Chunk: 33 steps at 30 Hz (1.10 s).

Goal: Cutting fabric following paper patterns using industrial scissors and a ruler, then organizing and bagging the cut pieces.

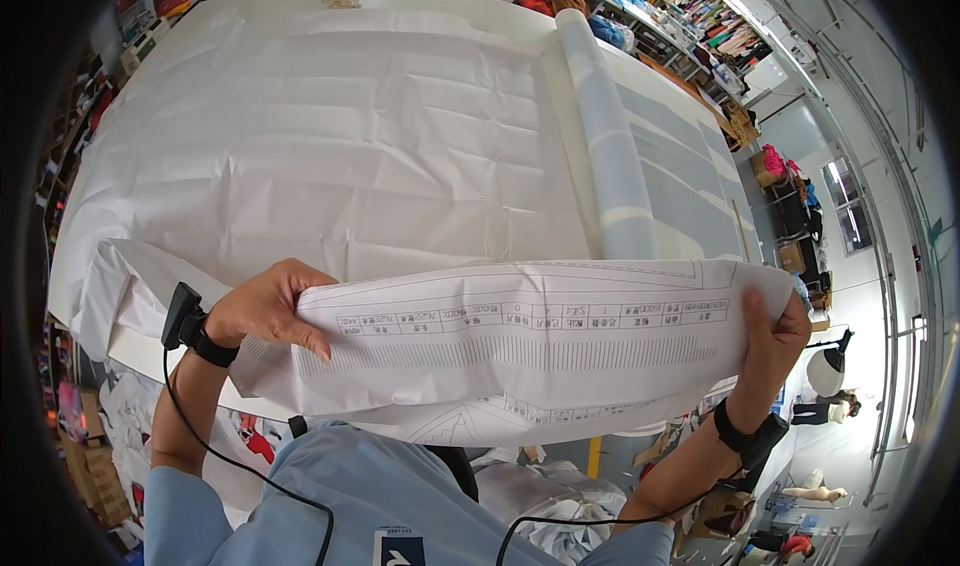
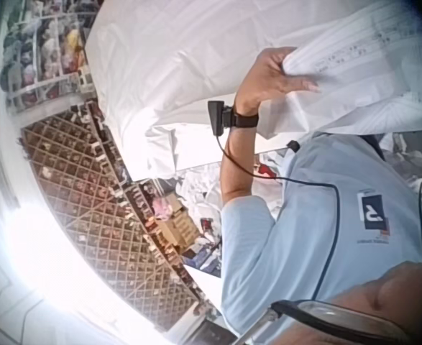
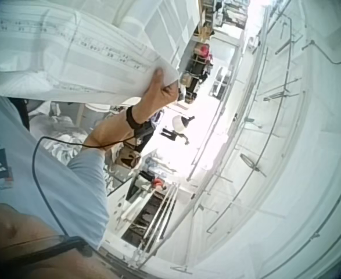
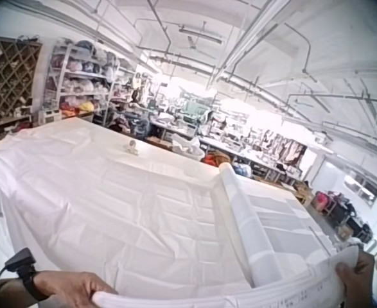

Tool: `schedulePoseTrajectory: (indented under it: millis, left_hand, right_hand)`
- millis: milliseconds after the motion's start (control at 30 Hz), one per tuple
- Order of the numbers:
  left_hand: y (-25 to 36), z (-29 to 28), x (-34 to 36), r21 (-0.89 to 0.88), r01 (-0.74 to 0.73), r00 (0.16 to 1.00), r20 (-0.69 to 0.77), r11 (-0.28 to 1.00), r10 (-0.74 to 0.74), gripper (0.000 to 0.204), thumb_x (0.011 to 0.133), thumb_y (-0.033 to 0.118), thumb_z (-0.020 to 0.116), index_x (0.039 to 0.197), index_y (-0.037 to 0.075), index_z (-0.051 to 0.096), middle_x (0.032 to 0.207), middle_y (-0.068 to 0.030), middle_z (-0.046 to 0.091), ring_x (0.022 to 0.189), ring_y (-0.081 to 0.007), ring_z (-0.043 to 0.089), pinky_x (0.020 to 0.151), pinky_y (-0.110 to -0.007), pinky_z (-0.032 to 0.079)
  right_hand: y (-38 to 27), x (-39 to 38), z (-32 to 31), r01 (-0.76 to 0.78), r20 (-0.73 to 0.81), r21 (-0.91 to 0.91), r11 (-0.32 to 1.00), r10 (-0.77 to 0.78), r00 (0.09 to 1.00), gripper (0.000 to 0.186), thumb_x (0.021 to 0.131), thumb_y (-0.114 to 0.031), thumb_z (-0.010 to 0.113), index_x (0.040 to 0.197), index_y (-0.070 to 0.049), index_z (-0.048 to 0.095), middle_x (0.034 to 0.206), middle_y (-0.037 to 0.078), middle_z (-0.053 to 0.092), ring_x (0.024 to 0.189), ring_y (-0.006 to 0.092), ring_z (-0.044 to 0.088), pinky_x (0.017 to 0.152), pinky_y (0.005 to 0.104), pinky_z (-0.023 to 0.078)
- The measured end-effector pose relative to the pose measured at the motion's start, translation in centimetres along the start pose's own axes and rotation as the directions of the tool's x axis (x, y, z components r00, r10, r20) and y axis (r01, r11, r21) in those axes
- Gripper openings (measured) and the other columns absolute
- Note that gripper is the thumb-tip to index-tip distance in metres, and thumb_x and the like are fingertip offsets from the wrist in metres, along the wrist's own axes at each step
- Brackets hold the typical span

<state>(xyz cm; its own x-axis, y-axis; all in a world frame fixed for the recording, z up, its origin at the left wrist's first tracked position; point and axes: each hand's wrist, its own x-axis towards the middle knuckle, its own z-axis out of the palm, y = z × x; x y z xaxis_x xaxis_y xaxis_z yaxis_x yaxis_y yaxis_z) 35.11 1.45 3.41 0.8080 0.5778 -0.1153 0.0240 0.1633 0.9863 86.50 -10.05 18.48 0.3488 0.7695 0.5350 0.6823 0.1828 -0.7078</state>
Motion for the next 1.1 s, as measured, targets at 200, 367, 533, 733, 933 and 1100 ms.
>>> schedulePoseTrajectory:
  millis: [200, 367, 533, 733, 933, 1100]
  left_hand:
    - [-0.5, -0.2, -0.2, 0.023, 0.016, 1.000, 0.018, 1.000, -0.016, 0.058, 0.073, 0.015, 0.095, 0.122, -0.002, 0.070, 0.109, -0.0077, 0.076, 0.097, -0.0124, 0.067, 0.090, -0.026, 0.052]
    - [0.0, 1.2, -0.3, 0.283, -0.103, 0.993, -0.028, 0.953, 0.115, 0.106, 0.068, 0.041, 0.097, 0.150, -0.001, 0.044, 0.135, -0.0191, 0.063, 0.122, -0.0267, 0.061, 0.106, -0.037, 0.047]
    - [-0.9, 2.0, -3.3, 0.650, -0.065, 0.983, 0.170, 0.757, -0.062, 0.134, 0.064, 0.066, 0.089, 0.155, -0.009, 0.026, 0.155, -0.0283, 0.040, 0.145, -0.0414, 0.040, 0.119, -0.046, 0.034]
    - [0.8, 1.1, -8.5, 0.802, 0.083, 0.992, -0.012, 0.591, -0.122, 0.087, 0.066, 0.037, 0.090, 0.137, -0.001, 0.057, 0.108, -0.0245, 0.070, 0.098, -0.0435, 0.066, 0.086, -0.045, 0.053]
    - [-0.8, -2.8, -12.2, 0.905, 0.277, 0.959, -0.242, 0.324, -0.146, 0.046, 0.072, 0.016, 0.082, 0.116, 0.007, 0.074, 0.105, -0.0132, 0.075, 0.093, -0.0384, 0.068, 0.085, -0.044, 0.053]
    - [1.2, -6.7, -10.5, 0.769, 0.357, 0.932, -0.332, 0.530, -0.146, 0.024, 0.074, 0.011, 0.083, 0.097, 0.004, 0.078, 0.083, -0.0142, 0.074, 0.070, -0.0305, 0.069, 0.070, -0.035, 0.055]
  right_hand:
    - [0.3, -0.1, -0.8, -0.021, 0.027, -0.010, 1.000, 0.021, 0.999, 0.024, 0.093, -0.019, 0.078, 0.106, 0.000, 0.073, 0.090, 0.003, 0.073, 0.076, 0.0074, 0.064, 0.072, 0.0215, 0.050]
    - [0.7, 0.5, 0.0, 0.056, 0.073, -0.016, 0.998, -0.055, 0.996, 0.044, 0.093, -0.008, 0.070, 0.135, 0.002, 0.062, 0.117, 0.009, 0.071, 0.094, 0.0100, 0.065, 0.082, 0.0244, 0.052]
    - [1.7, 1.5, 0.4, 0.009, 0.052, 0.077, 0.997, -0.013, 0.999, 0.054, 0.094, -0.005, 0.065, 0.147, 0.000, 0.052, 0.122, 0.012, 0.070, 0.098, 0.0117, 0.068, 0.084, 0.0255, 0.055]
    - [6.8, 2.1, -3.3, -0.299, 0.185, 0.286, 0.911, 0.253, 0.950, 0.025, 0.097, -0.012, 0.068, 0.118, 0.001, 0.069, 0.091, 0.005, 0.072, 0.075, 0.0085, 0.065, 0.069, 0.0212, 0.051]
    - [9.2, 3.5, -0.5, -0.430, 0.323, 0.076, 0.900, 0.386, 0.864, 0.019, 0.096, -0.018, 0.073, 0.098, 0.001, 0.074, 0.082, -0.001, 0.069, 0.072, 0.0045, 0.060, 0.065, 0.0207, 0.046]
    - [12.8, 5.9, -0.4, -0.322, 0.303, -0.221, 0.921, 0.379, 0.875, 0.040, 0.103, -0.036, 0.061, 0.108, 0.001, 0.076, 0.092, 0.005, 0.072, 0.085, 0.0119, 0.063, 0.076, 0.0250, 0.050]
